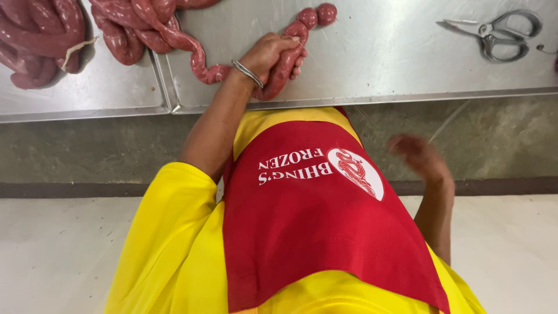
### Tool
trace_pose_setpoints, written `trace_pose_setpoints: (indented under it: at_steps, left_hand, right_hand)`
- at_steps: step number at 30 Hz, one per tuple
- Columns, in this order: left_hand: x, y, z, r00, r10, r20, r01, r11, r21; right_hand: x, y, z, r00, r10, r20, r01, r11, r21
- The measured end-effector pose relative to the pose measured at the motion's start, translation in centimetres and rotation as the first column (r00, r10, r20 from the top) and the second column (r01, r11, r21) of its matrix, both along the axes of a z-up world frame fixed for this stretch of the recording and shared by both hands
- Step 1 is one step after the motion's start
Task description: The person ties sections of long, meat-filled casings with a string to create a chain of individual sausages on a stainless steel table, occasionally using scissors to cut the string.
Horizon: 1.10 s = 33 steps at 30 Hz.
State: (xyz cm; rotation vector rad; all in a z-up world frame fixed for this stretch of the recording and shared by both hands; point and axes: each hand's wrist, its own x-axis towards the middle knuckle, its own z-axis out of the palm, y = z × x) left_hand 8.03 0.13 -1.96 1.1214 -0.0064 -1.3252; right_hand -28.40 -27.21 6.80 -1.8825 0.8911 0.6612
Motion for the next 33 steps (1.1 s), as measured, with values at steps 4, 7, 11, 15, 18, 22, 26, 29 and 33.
trace_pose_setpoints:
  at_steps: [4,7,11,15,18,22,26,29,33]
  left_hand:
    - [0.5,0.7,-3.5,0.914,0.029,-0.404,-0.030,1.000,0.002]
    - [2.2,-1.2,-3.5,0.910,0.007,-0.414,-0.068,0.989,-0.133]
    - [1.0,-1.0,1.2,0.912,0.052,-0.407,-0.150,0.966,-0.212]
    - [0.4,1.2,4.8,0.998,-0.026,-0.062,0.020,0.995,-0.099]
    - [-0.7,1.4,2.7,0.924,0.002,0.383,0.108,0.958,-0.264]
    - [-2.0,1.0,-0.6,0.892,0.070,0.447,-0.073,0.997,-0.009]
    - [-1.5,-0.1,-2.0,0.820,-0.037,0.570,-0.116,0.966,0.230]
    - [-2.7,0.1,-1.4,0.961,0.137,0.239,-0.191,0.956,0.223]
    - [-2.7,-0.5,-0.7,0.927,0.079,0.366,-0.122,0.988,0.096]
  right_hand:
    - [-4.0,-0.1,-1.6,0.994,-0.111,-0.007,0.110,0.979,0.168]
    - [-6.6,-1.3,-6.4,0.865,-0.499,0.057,0.480,0.854,0.199]
    - [-8.5,-3.1,-8.4,0.738,-0.672,0.064,0.650,0.733,0.200]
    - [-0.8,-9.7,-3.0,0.863,-0.380,0.334,0.460,0.865,-0.203]
    - [11.5,-10.8,-3.7,0.797,0.450,0.402,-0.015,0.681,-0.732]
    - [29.3,2.5,-9.0,0.800,0.569,0.190,-0.308,0.662,-0.684]
    - [24.4,12.6,-2.0,0.591,0.728,0.348,-0.504,0.670,-0.546]
    - [21.1,9.1,1.3,0.793,0.371,0.484,-0.266,0.925,-0.273]
    - [11.5,0.4,4.3,0.743,-0.159,0.650,-0.171,0.894,0.415]
